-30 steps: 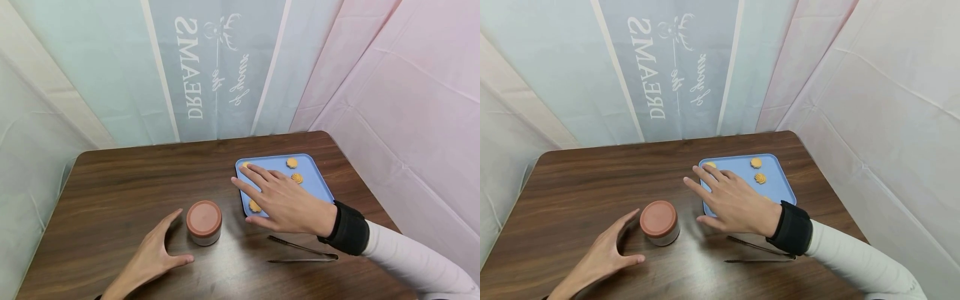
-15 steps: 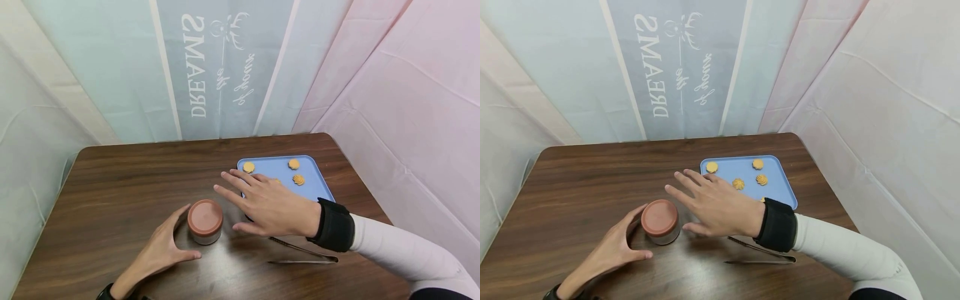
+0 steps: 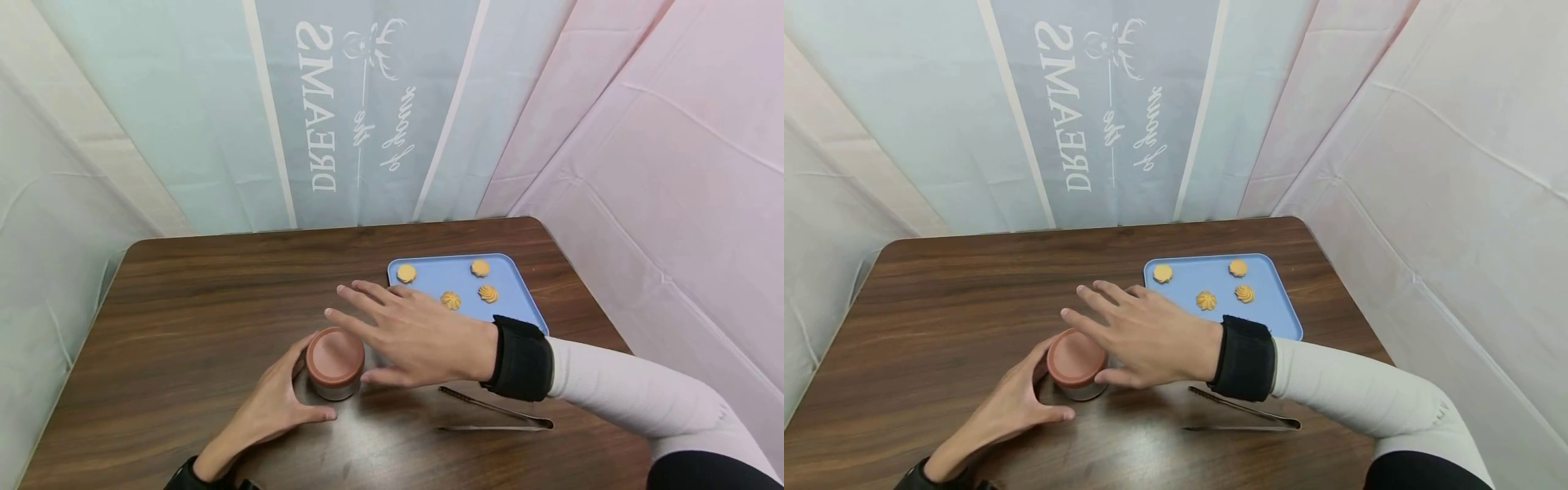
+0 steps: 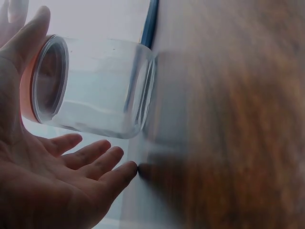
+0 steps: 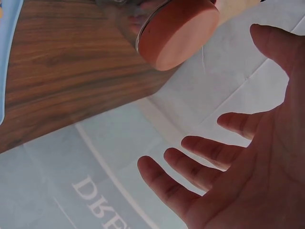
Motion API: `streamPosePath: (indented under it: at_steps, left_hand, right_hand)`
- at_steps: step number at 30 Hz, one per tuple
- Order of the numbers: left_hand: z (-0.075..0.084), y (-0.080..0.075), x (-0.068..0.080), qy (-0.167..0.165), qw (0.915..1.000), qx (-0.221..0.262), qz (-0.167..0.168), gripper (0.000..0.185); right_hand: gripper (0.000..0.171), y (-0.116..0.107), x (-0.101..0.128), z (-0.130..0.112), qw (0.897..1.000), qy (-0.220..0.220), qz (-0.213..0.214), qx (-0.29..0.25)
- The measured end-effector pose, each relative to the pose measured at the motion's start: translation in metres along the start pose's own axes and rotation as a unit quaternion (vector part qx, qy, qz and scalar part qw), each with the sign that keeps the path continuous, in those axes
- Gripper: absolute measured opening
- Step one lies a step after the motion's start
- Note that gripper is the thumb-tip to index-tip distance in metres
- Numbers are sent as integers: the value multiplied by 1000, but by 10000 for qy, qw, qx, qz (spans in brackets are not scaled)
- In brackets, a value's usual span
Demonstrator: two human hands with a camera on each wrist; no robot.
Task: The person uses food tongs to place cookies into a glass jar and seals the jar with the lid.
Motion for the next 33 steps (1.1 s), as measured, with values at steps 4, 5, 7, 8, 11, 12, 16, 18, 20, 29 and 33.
streamPosePath:
  at_steps: [4,5,7,8,11,12,16,18,20,29,33]
  left_hand:
    - [-1,2,-2,-38,9999,78,-75,119]
    - [-1,3,-2,-64,9998,128,-101,119]
    - [-2,5,-2,-88,9995,234,-180,118]
    - [-2,5,-3,-85,9994,260,-197,118]
    - [-2,7,-4,-76,9993,287,-235,119]
    - [-2,7,-4,-71,9993,270,-241,120]
    - [-1,8,-6,-94,9996,155,-236,120]
    - [0,9,-6,-67,9996,113,-249,120]
    - [0,10,-7,-69,9996,84,-269,120]
    - [-2,12,-10,-353,9982,136,-462,126]
    - [-3,12,-13,-340,9978,212,-521,120]
  right_hand:
    - [88,2,-7,-4,10000,-57,-38,38]
    - [88,2,-8,-4,10000,-56,-50,43]
    - [88,2,-10,-5,10000,-49,-57,2]
    - [89,2,-11,-5,10000,-38,-80,-25]
    - [90,3,-14,-6,9998,-38,-190,-44]
    - [91,4,-15,-7,9997,-44,-218,-52]
    - [93,6,-22,-10,9994,-75,-338,-79]
    - [93,9,-25,-12,9991,-107,-387,-103]
    - [94,12,-29,-14,9988,-138,-458,-94]
    - [95,24,-39,-21,9971,-306,-665,-201]
    - [93,27,-42,-23,9965,-339,-724,-237]
Point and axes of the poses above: each hand's wrist, its own x-axis away from the middle knuckle, its own y-axis out of the palm, z = x × y, the point moved 6 cm from there along -x, towards the middle knuckle
